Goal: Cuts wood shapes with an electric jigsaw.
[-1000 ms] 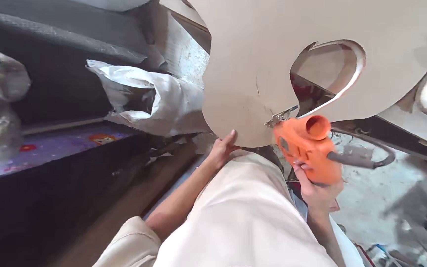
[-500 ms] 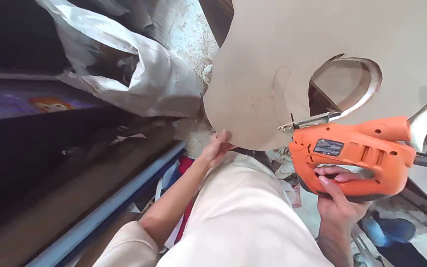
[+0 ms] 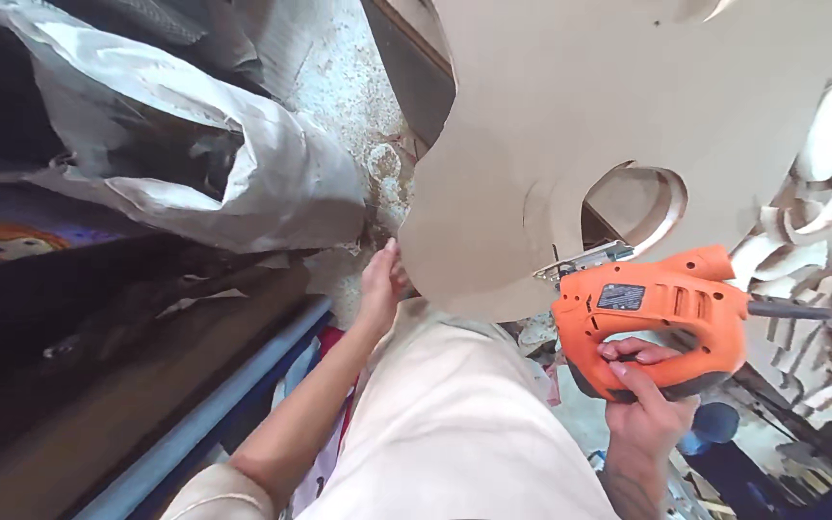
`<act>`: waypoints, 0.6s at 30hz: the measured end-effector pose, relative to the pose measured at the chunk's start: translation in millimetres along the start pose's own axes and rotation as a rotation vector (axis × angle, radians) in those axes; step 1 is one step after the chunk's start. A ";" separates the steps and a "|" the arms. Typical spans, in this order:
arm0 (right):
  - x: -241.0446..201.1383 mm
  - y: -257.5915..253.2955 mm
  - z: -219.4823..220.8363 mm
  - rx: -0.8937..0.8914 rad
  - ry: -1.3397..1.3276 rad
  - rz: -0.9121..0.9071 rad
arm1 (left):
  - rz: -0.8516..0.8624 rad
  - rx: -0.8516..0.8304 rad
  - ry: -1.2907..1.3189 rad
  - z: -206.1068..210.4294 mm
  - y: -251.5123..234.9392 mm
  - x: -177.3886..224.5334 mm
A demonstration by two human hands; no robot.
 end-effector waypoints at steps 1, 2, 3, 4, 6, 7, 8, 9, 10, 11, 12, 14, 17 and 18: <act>0.2 -0.1 1.8 0.015 -0.029 0.002 | 0.146 0.127 -0.206 -6.6 13.3 27.5; 0.2 0.8 3.4 0.027 -0.059 0.006 | 0.312 0.159 -0.378 -0.9 31.0 56.1; 0.3 1.1 6.0 0.035 -0.090 0.009 | 0.443 0.082 -0.493 17.4 46.8 78.2; 0.8 2.0 9.1 0.041 -0.126 0.014 | 0.467 -0.092 -0.550 44.6 58.1 86.9; 1.1 7.1 16.5 0.054 -0.232 0.031 | 0.162 -0.614 -0.476 117.5 75.9 61.8; 0.3 8.5 20.5 0.059 -0.304 0.036 | -0.056 -0.852 -0.349 156.3 88.9 42.5; -1.5 8.9 26.1 0.060 -0.379 0.036 | -0.228 -1.013 -0.213 190.9 103.1 30.6; -4.0 10.1 32.6 0.061 -0.447 0.032 | -0.343 -1.095 -0.085 219.8 115.9 26.9; -7.0 12.2 38.4 0.053 -0.493 0.026 | -0.431 -1.110 0.063 243.5 126.7 27.7; -9.7 14.3 42.3 0.035 -0.494 0.019 | -0.516 -1.074 0.241 262.5 134.4 28.9; -12.1 19.1 43.0 0.018 -0.446 0.017 | -0.585 -0.997 0.379 274.5 138.3 26.5; -21.0 34.1 31.8 -0.012 -0.171 0.036 | -0.625 -0.871 0.438 281.7 139.2 18.2; -67.2 65.9 -6.5 0.037 0.714 -0.063 | -0.599 -0.746 0.264 269.2 133.0 10.1; -88.1 75.6 -16.6 0.071 0.970 -0.170 | -0.571 -0.693 0.183 263.4 128.8 10.6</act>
Point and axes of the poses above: each hand's wrist, its own y-axis away from the middle knuckle, its own z-axis out of the palm, x = y × z, the point moved 10 cm from there along -y, towards the middle knuckle, and after that the axes turned 8 degrees about -x, right-handed, at the moved point
